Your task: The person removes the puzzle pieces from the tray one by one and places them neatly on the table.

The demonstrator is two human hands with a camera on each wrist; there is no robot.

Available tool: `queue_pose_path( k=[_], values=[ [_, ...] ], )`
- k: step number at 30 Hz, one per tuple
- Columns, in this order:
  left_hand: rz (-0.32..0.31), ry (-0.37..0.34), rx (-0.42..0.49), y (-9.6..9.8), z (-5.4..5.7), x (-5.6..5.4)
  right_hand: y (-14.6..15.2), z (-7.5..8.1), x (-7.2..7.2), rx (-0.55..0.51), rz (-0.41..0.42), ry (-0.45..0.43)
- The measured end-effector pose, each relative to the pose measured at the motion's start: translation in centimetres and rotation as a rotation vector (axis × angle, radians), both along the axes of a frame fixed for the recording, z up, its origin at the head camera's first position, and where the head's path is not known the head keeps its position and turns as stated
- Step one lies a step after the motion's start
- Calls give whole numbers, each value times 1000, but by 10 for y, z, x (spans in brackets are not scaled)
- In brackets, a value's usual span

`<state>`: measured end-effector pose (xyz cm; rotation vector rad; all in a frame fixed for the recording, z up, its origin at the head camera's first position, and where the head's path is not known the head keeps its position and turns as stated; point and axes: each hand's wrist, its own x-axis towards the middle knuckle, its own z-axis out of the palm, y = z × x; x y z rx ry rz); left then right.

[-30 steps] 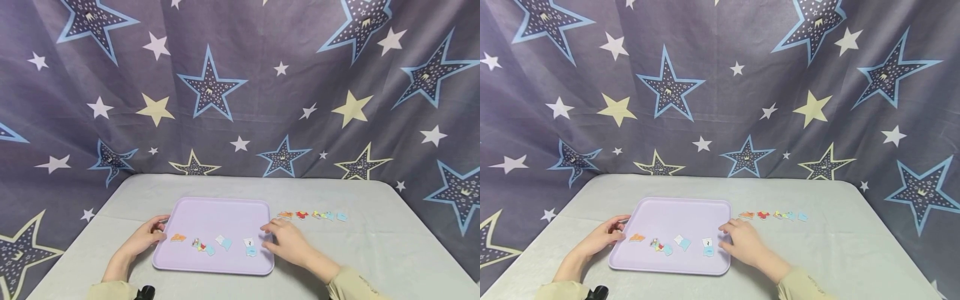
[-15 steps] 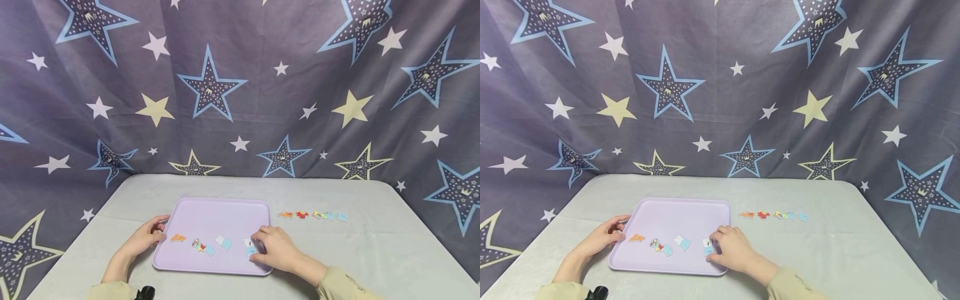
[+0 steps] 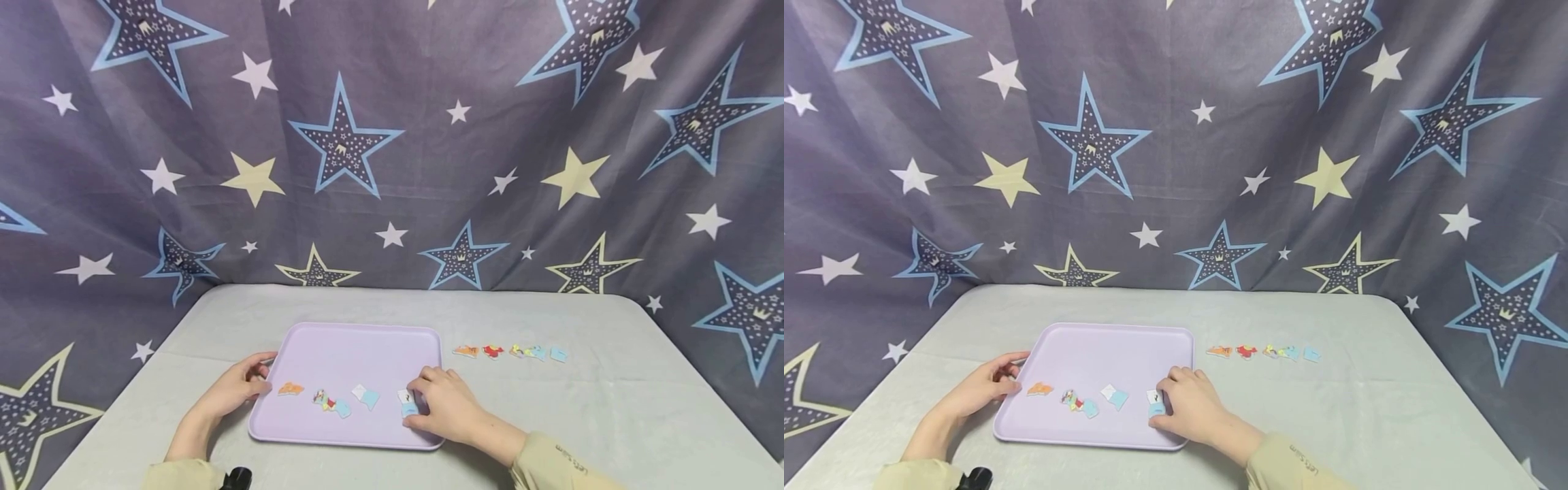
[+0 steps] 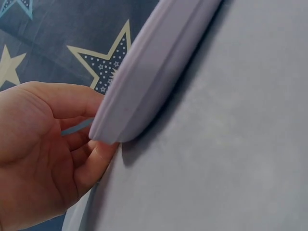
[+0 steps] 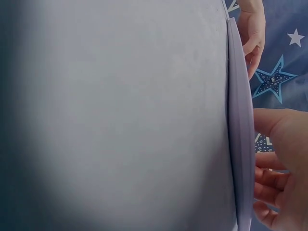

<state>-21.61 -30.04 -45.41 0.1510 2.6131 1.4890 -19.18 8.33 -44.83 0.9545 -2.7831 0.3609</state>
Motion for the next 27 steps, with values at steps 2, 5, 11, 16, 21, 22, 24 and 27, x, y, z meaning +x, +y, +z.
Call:
queue_pose_path(
  k=[2, 5, 11, 16, 21, 22, 24, 27],
  values=[
    [2, -2, -2, 0, 1, 1, 0, 0, 0, -3, 2, -6],
    [5, -6, 1, 0, 2, 2, 0, 1, -1, -5, 9, -21],
    [10, -17, -5, 0, 2, 1, 0, 4, -2, -3, 20, -62],
    [29, -29, -18, 1, 2, 0, 1, 5, -2, -8, 23, -75],
    [25, -27, -23, 0, 3, 0, -1, 5, -2, -24, 16, -69],
    [24, -25, -24, 0, 2, 0, -1, 5, -2, -26, 14, -67],
    [31, -28, -21, 0, 2, -1, -2, 5, -3, -29, 9, -65],
    [27, -22, -17, 0, 1, -1, -2, 4, -3, -32, 5, -73]
  ],
)
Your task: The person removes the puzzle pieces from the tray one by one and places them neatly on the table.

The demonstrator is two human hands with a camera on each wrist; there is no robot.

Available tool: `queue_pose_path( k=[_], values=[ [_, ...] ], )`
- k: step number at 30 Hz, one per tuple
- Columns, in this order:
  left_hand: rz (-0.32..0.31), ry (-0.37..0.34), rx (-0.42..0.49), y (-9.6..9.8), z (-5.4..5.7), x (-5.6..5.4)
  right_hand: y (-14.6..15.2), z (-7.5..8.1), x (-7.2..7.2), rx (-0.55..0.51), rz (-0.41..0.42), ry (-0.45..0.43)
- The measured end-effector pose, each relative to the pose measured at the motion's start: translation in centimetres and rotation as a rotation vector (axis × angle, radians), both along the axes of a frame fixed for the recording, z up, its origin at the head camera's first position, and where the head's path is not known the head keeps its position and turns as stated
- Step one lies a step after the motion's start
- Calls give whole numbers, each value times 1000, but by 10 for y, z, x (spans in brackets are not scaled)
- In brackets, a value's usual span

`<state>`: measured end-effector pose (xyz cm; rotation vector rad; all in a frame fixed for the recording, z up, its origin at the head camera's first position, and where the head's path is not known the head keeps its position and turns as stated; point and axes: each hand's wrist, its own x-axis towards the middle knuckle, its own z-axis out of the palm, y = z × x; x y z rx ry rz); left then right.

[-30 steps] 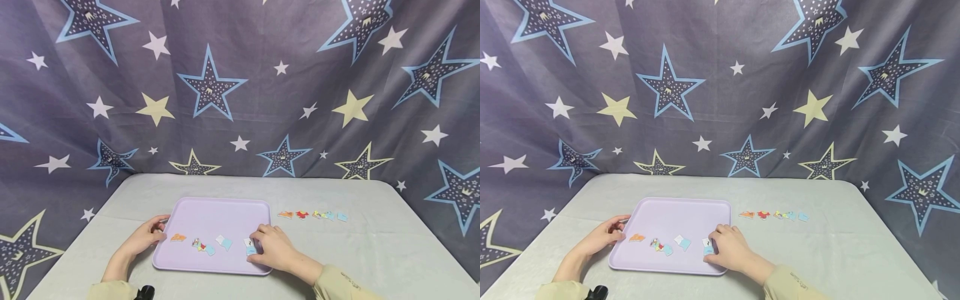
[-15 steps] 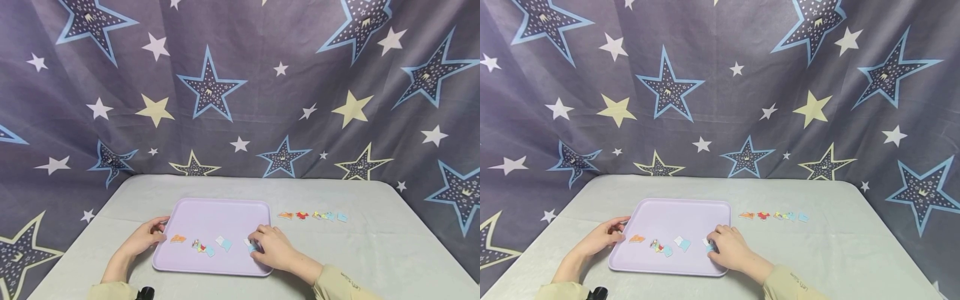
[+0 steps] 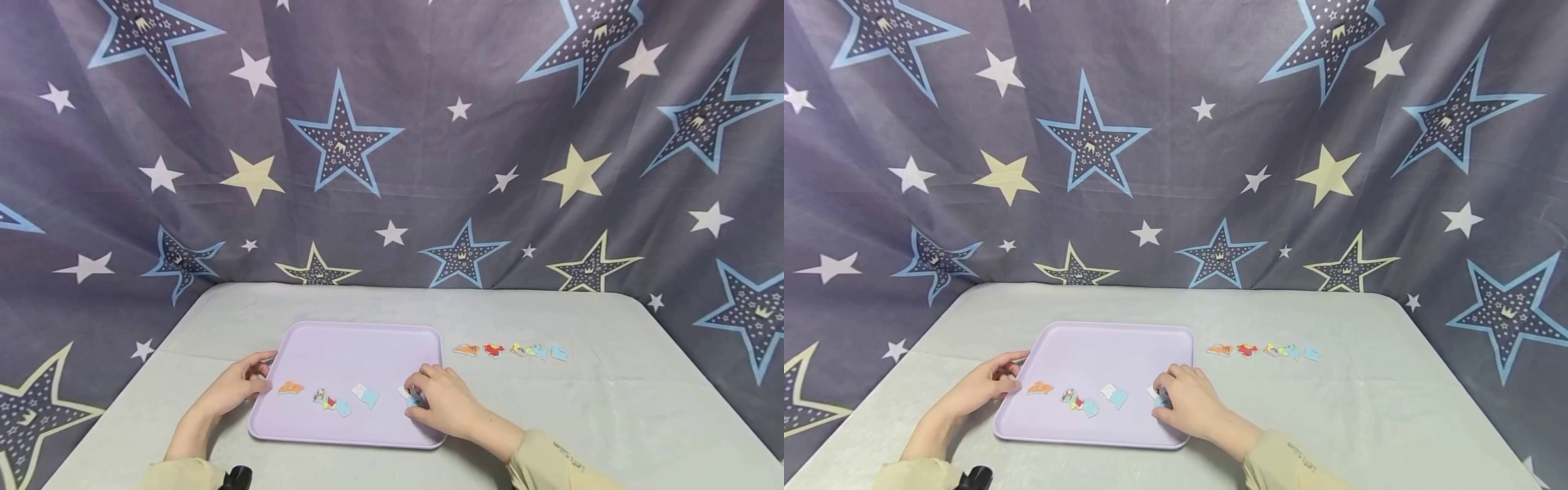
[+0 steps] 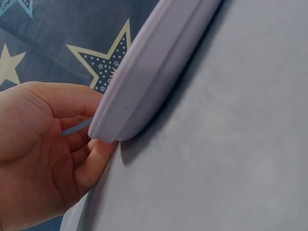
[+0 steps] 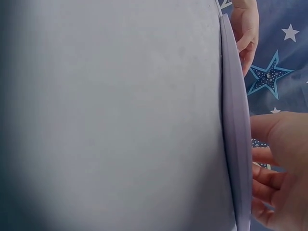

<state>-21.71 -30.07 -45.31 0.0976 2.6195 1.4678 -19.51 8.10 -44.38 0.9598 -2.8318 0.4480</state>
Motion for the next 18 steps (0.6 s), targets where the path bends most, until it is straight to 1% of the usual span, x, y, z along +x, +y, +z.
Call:
queue_pose_path(
  k=[7, 11, 15, 18],
  values=[
    [5, -7, 8, 0, 0, 0, 1, 2, 0, -21, 21, -12],
    [0, -10, 13, 0, 1, 0, 1, 4, -1, -31, 25, -43],
    [3, -18, 10, 0, 1, 0, 0, 3, -3, -47, 35, -74],
    [0, -19, 3, 1, 1, 0, 1, 2, -5, -55, 43, -61]
  ],
)
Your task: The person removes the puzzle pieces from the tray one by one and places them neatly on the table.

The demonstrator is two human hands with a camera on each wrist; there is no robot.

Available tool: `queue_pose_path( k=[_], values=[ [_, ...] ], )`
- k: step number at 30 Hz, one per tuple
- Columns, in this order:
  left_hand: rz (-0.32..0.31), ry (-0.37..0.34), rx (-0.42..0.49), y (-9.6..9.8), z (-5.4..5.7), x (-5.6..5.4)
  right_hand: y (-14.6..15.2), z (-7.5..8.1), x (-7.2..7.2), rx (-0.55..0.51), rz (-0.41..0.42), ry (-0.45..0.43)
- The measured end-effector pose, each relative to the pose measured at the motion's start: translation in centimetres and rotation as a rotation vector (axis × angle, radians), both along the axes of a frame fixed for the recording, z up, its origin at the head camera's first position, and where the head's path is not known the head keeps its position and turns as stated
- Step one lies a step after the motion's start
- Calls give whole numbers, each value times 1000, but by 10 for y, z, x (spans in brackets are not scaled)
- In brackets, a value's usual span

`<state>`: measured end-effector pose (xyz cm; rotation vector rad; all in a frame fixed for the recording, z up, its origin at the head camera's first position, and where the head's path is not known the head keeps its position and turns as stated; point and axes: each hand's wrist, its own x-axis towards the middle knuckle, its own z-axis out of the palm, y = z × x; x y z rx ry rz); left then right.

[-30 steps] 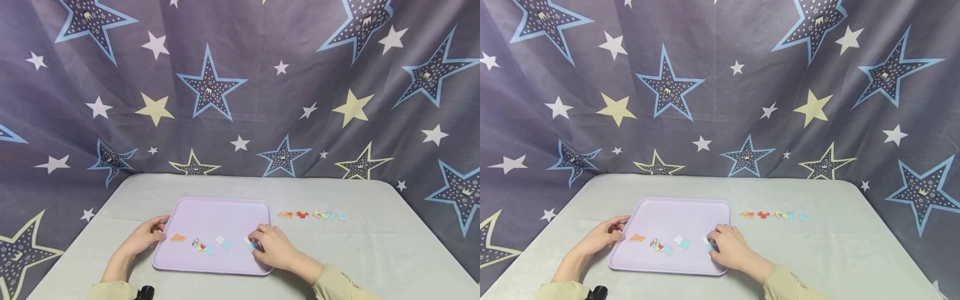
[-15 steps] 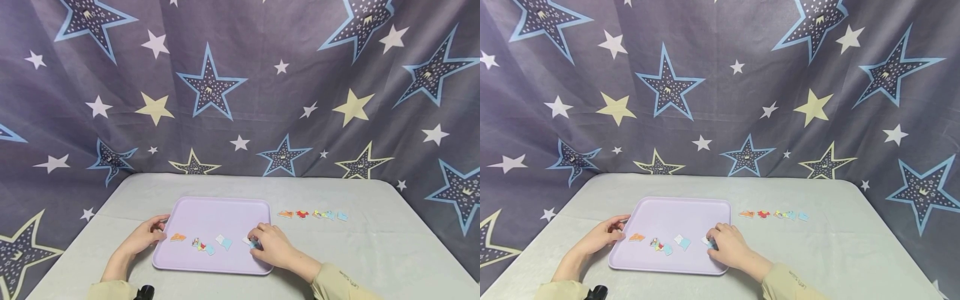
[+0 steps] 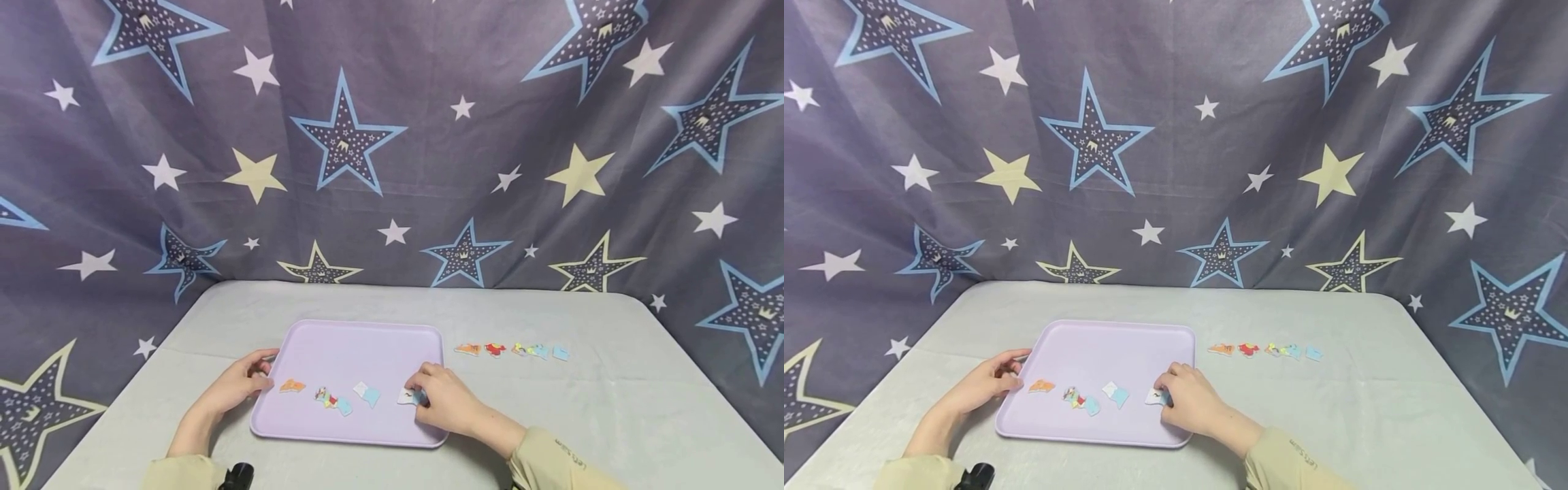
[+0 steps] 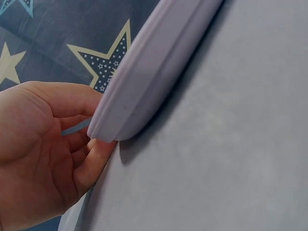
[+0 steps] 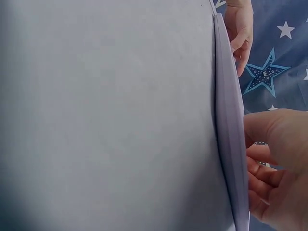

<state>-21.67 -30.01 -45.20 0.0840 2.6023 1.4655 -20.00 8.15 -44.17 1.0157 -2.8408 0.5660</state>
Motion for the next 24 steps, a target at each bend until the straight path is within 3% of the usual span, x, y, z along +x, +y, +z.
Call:
queue_pose_path(
  k=[17, 24],
  values=[
    [-2, 10, -8, 0, -1, 0, 28, 10, -7, -73, -57, 73],
    [-5, 16, -8, -1, -3, -1, 50, 10, -13, -100, -125, 122]
  ],
)
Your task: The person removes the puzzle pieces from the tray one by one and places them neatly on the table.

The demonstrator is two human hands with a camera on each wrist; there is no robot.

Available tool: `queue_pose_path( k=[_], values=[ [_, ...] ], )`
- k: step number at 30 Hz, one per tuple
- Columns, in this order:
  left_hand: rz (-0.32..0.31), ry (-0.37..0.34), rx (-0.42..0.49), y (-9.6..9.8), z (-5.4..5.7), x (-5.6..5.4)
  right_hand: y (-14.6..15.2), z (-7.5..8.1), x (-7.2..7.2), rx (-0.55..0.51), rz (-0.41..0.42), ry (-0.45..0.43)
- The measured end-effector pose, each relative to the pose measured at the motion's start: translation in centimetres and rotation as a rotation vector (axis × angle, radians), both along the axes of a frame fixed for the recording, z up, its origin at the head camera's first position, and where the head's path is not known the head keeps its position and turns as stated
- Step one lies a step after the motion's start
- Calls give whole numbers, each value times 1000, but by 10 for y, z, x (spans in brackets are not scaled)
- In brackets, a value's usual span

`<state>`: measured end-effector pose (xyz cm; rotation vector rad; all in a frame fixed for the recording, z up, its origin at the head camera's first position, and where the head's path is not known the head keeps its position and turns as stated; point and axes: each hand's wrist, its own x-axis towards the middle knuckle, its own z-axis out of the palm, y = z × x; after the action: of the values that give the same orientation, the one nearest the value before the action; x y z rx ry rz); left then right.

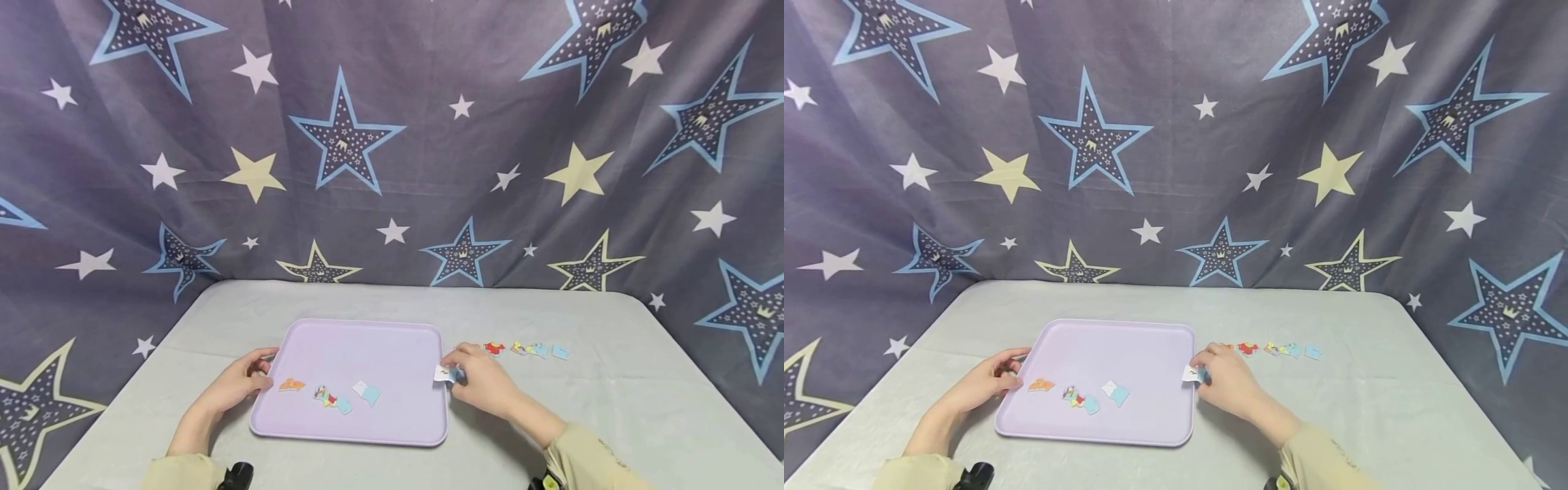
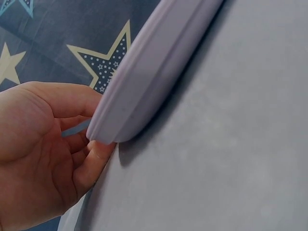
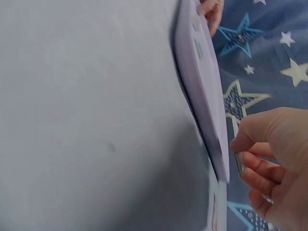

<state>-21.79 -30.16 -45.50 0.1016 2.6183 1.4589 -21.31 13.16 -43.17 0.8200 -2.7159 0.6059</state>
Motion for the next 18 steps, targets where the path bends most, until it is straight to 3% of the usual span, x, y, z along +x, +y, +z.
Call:
queue_pose_path(
  k=[5, 8, 18],
  values=[
    [-31, 31, -5, 0, 0, 1, 15, 0, -2, 0, -51, -14],
    [-19, 20, -2, 0, -1, 0, 21, -2, -3, 19, -65, -34],
    [-10, 6, -1, 2, 1, 1, 31, -7, -9, 22, -50, -75]
  ],
)
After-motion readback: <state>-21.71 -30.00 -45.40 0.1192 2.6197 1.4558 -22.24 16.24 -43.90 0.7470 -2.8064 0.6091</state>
